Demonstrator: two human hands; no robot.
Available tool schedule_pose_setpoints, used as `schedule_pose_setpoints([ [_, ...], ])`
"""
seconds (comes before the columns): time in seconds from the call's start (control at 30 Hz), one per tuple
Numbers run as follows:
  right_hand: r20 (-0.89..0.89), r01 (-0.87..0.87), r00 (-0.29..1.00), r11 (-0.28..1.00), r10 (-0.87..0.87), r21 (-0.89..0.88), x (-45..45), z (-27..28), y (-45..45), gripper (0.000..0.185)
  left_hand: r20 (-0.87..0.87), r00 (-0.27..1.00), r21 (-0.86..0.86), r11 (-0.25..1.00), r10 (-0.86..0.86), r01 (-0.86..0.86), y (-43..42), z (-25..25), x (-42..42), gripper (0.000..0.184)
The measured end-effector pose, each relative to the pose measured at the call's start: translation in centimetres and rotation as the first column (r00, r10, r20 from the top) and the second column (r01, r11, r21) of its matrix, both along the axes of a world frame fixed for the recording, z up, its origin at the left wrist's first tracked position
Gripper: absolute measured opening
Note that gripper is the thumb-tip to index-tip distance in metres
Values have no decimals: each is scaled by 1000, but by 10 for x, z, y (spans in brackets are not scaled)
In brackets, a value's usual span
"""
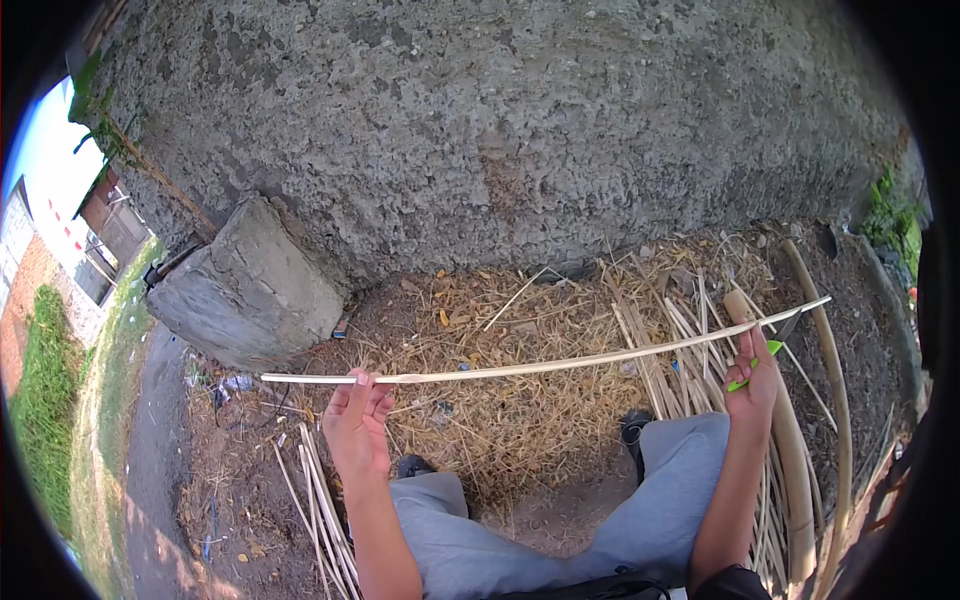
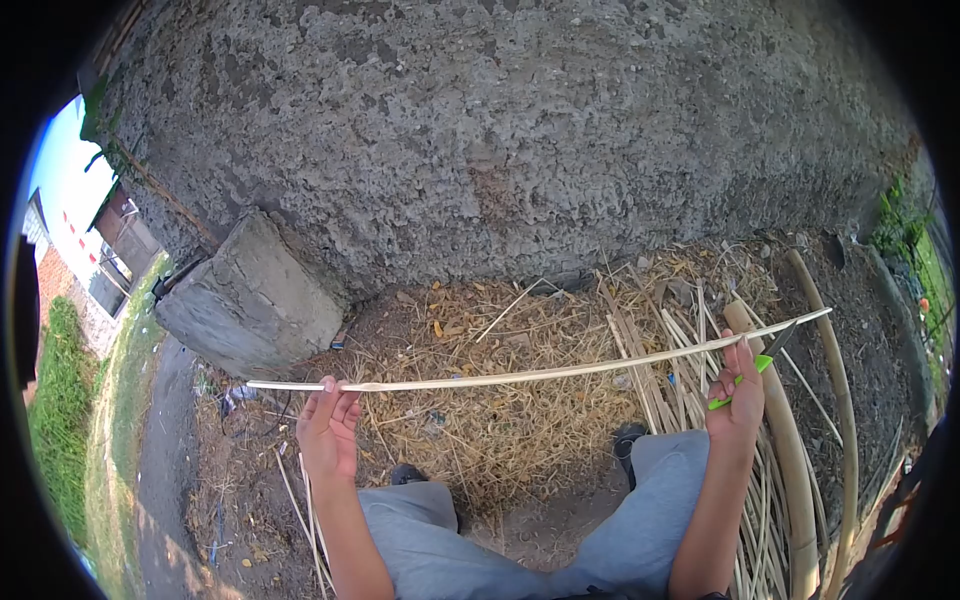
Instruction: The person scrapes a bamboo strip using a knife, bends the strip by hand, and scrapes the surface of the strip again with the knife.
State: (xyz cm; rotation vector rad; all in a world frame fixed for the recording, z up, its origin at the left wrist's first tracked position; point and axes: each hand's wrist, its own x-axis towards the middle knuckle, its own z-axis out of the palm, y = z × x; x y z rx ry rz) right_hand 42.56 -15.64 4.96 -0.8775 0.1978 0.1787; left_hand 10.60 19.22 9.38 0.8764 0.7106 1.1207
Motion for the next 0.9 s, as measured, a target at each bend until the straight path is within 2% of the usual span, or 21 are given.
schedule_pose_setpoints([
  [0.23,19,-4,1000,1000,4,-6,1,-4,0,30,-39,998,60,997,-54,56,3,-6,-4,30],
  [0.47,-8,-8,1000,1000,8,10,1,-3,1,36,-20,998,48,997,-53,54,1,-4,-3,31],
  [0.67,-14,-21,1000,1000,21,8,1,-4,2,33,-13,999,37,998,-44,44,0,-2,-1,27],
  [0.73,-14,-22,1000,1000,22,8,2,-4,1,32,-25,997,39,997,-67,68,2,-4,-3,35],
  [0.9,-15,-24,1000,1000,24,6,0,-2,2,31,-38,998,34,998,-53,54,1,-3,-2,34],
])
